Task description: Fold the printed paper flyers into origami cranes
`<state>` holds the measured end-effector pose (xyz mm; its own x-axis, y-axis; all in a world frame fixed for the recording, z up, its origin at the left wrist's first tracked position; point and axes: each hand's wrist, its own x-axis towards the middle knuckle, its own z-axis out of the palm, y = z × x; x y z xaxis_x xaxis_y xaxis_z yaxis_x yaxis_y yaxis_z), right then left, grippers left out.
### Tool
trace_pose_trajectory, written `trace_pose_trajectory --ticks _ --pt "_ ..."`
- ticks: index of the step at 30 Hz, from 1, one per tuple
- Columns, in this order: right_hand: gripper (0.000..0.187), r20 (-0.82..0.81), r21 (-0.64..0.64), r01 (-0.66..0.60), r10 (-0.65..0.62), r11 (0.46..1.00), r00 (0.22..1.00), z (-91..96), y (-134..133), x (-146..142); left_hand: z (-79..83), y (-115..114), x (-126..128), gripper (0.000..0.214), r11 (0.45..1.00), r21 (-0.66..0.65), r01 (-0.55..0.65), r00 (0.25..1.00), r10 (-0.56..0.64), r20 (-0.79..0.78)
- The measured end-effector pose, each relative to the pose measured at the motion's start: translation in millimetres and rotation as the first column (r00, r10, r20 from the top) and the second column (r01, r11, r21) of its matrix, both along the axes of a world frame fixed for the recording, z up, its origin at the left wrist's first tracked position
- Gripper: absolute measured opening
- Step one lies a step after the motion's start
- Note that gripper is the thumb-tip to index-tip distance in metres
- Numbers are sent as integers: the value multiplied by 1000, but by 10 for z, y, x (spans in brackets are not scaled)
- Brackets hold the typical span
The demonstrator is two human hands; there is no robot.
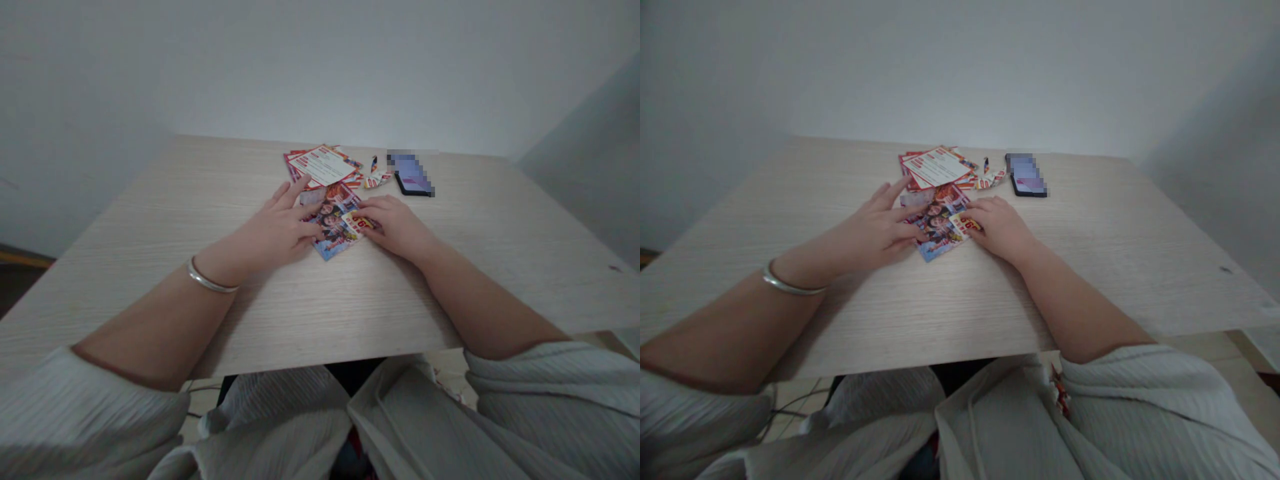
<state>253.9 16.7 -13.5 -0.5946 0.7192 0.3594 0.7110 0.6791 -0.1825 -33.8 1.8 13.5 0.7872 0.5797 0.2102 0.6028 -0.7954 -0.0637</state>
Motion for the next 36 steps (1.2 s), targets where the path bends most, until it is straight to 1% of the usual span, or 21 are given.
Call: trace_pose_trajectory --ticks 1,3,6,7,9,11,13,15,18,19,20,21,23,24,26,29,31,33,36 --pt "29 -5 14 5 -5 1000 1000 11 -22 -35 -4 6 -2 27 1000 -13 7 1000 -7 -16" --pt "28 2 24 -28 28 999 1000 46 -78 -119 3 3 -2 33 1000 -16 3 999 -3 -41" --pt "25 64 -50 -116 119 992 991 108 -146 -221 31 -39 10 32 1000 15 -17 999 18 -50" --pt "24 61 -75 -145 150 987 987 125 -158 -236 40 -59 18 30 1000 17 -19 998 20 -52" --pt "24 62 -109 -157 164 982 985 150 -169 -241 50 -98 39 28 1000 2 -21 998 21 -53" --pt "28 72 -122 -108 117 987 990 165 -171 -229 51 -130 63 29 999 -23 -40 998 39 -42" --pt "29 85 -117 -57 67 991 994 174 -174 -220 46 -149 81 30 996 -30 -84 996 83 -28" --pt "27 81 -107 -40 48 994 996 178 -180 -220 34 -147 85 33 990 -22 -137 990 136 -37" --pt "27 108 -85 -17 26 996 994 183 -191 -224 1 -98 62 43 983 -32 -181 980 177 -89" --pt "30 136 -71 2 7 998 991 186 -196 -223 -12 -73 51 48 980 -51 -193 976 187 -109" --pt "34 170 -51 30 -21 998 985 188 -201 -219 -23 -49 43 50 969 -57 -239 966 232 -114" --pt "39 202 -27 61 -54 998 978 191 -206 -213 -32 -29 37 52 966 -67 -249 962 238 -137" --pt "46 240 22 104 -106 994 965 194 -216 -199 -38 -10 37 52 962 -53 -269 953 258 -158" --pt "49 242 40 103 -110 994 964 193 -219 -192 -35 -13 43 51 962 -37 -269 951 260 -166" --pt "53 222 59 54 -66 997 973 183 -219 -181 -20 -39 62 48 965 -1 -264 951 260 -171" --pt "57 193 67 -68 54 995 980 152 -199 -172 3 -87 94 44 971 34 -235 958 238 -159" --pt "52 186 60 -137 124 989 975 130 -175 -167 10 -101 108 44 981 35 -189 970 192 -148" --pt "43 174 35 -180 172 983 970 123 -153 -159 9 -99 112 42 992 14 -129 982 129 -137" --pt "33 173 -12 -193 193 981 966 147 -141 -142 -4 -88 99 41 995 -50 -84 993 80 -85"
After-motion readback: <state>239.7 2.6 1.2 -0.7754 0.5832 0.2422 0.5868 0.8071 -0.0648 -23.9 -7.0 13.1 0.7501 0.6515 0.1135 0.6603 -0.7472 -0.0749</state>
